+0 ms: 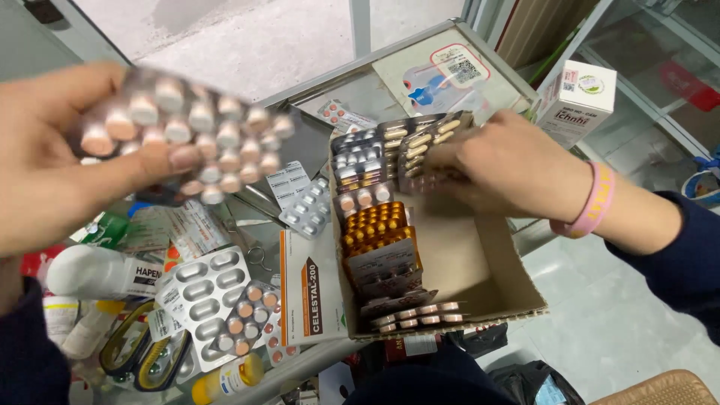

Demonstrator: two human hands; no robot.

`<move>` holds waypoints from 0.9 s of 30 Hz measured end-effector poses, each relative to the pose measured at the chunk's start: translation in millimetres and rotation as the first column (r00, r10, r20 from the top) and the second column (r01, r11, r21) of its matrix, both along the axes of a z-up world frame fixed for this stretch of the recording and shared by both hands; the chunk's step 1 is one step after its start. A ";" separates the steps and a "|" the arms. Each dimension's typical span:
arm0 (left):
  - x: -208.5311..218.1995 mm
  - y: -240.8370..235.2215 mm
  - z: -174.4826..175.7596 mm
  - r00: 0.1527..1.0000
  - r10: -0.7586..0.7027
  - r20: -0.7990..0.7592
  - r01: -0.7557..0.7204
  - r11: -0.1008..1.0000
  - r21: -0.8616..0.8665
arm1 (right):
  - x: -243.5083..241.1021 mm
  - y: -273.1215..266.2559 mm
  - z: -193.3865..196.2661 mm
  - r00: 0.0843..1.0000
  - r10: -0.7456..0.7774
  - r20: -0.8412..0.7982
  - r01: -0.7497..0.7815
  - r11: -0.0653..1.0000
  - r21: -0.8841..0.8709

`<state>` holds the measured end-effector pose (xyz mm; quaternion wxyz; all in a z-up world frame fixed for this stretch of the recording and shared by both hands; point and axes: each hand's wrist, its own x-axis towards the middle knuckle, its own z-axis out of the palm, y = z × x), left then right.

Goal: The person is quickly sorting through a pile of medicine blister packs and organizing them into a cardboard box on a glass counter.

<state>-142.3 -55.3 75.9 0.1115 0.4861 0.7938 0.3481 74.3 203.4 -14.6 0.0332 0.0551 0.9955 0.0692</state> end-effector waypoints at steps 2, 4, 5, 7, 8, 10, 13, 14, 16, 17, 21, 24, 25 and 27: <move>24.9 33.4 3.3 0.978 -0.145 -0.147 0.151 0.988 0.036 | 6.5 5.4 6.6 0.998 0.002 -0.057 -0.004 0.999 -0.040; 49.5 71.5 -4.0 0.914 -0.268 -0.304 0.297 0.954 0.052 | 13.7 6.7 12.1 0.992 0.010 -0.125 -0.019 0.997 -0.071; 62.0 92.7 -12.5 0.935 -0.281 -0.217 0.280 0.959 -0.038 | 18.6 4.8 14.6 0.997 0.009 -0.079 -0.019 0.993 -0.120; 74.9 126.4 -31.0 0.951 -0.281 -0.127 0.265 0.955 -0.130 | 27.2 1.5 16.0 0.999 0.015 -0.033 -0.020 0.985 -0.170; 76.0 139.0 -41.3 0.915 -0.318 -0.247 0.264 0.937 -0.227 | 31.2 0.2 14.6 0.996 -0.069 0.059 0.076 0.989 -0.130; 80.5 157.7 -62.2 0.863 -0.363 -0.351 0.254 0.913 -0.318 | 38.8 -2.5 13.3 0.975 -0.160 0.153 0.174 0.982 -0.078; 85.1 167.5 -86.5 0.748 -0.365 -0.555 0.212 0.923 -0.320 | 37.1 -4.0 8.4 0.953 -0.241 0.185 0.244 0.970 0.009; 87.2 166.5 -92.8 0.711 -0.398 -0.579 0.247 0.913 -0.324 | 34.3 -3.0 3.2 0.975 -0.195 0.107 0.191 0.980 0.049; 89.7 155.5 -83.7 0.678 -0.428 -0.598 0.274 0.902 -0.334 | 26.4 -0.2 -10.7 0.990 -0.135 0.033 0.132 0.988 0.087; 89.2 148.6 -66.2 0.790 -0.414 -0.452 0.245 0.889 -0.387 | 20.6 4.0 -17.3 0.992 0.020 -0.128 0.012 0.970 0.245; 32.1 112.0 -32.5 0.939 -0.179 -0.292 0.061 0.927 -0.371 | 5.2 6.7 -16.0 0.910 0.268 -0.317 -0.080 0.863 0.500; 8.0 91.0 -52.3 0.957 -0.131 -0.259 -0.145 0.557 -0.818 | 4.9 0.0 -15.5 0.875 0.290 -0.387 -0.040 0.840 0.541; 7.5 89.5 -64.0 0.958 -0.124 -0.258 -0.148 0.556 -0.818 | 4.9 -0.4 -19.3 0.873 0.297 -0.386 -0.046 0.840 0.541; 7.0 87.3 -88.6 0.957 -0.154 -0.248 -0.142 0.495 -0.857 | 5.9 -0.7 -27.8 0.864 0.281 -0.417 0.004 0.825 0.566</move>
